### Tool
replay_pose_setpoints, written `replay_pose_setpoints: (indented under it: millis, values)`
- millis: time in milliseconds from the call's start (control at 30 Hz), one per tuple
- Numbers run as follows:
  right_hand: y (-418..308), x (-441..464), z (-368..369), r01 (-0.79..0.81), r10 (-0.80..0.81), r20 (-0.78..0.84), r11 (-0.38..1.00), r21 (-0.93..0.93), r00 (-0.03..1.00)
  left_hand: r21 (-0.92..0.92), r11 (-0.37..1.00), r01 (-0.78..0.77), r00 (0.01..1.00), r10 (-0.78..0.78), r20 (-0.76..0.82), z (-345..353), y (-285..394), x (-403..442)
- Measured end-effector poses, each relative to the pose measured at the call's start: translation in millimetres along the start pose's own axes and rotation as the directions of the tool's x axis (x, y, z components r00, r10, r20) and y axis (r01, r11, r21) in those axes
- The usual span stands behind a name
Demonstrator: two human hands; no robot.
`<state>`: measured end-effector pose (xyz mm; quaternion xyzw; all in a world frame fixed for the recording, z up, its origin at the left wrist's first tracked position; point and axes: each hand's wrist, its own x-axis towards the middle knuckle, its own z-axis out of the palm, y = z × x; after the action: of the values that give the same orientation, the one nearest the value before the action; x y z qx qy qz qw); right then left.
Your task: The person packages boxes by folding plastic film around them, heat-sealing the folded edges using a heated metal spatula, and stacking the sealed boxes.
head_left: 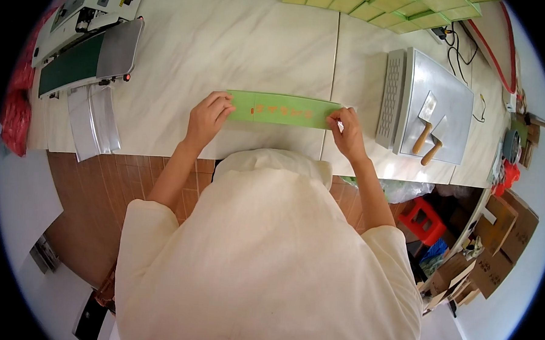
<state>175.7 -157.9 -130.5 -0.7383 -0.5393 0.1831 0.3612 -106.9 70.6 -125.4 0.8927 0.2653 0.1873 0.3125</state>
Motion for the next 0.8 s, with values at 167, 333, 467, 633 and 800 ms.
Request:
replay_pose_setpoints:
  millis: [167,333,467,633,800]
  values:
    - [-0.8,3.7,-0.8,-0.022,0.024,0.034,0.998,-0.067,0.999,-0.012,0.999,0.035,0.999,-0.035,-0.02,4.1,-0.8,0.5]
    - [-2.3,-2.0,2.8,0.046,-0.068,-0.073,0.963,-0.266,0.995,0.023,1.0,0.013,0.998,-0.012,-0.065,6.5,2.2,-0.1]
    - [-10.4,5.7,-9.1,0.173,-0.205,-0.032,0.891,-0.42,0.978,0.097,0.992,-0.079,0.991,0.089,-0.102,11.8,-2.9,-1.4]
    - [-2.3,5.2,-8.6,0.369,-0.32,0.2,0.881,-0.296,0.926,0.15,0.974,-0.172,0.98,0.185,-0.077,8.1,-5.2,-2.9]
    - [16.5,-0.2,-11.7,0.396,-0.336,0.25,0.883,-0.252,0.908,0.19,0.959,-0.21,0.975,0.22,-0.035,5.3,-6.8,-5.2]
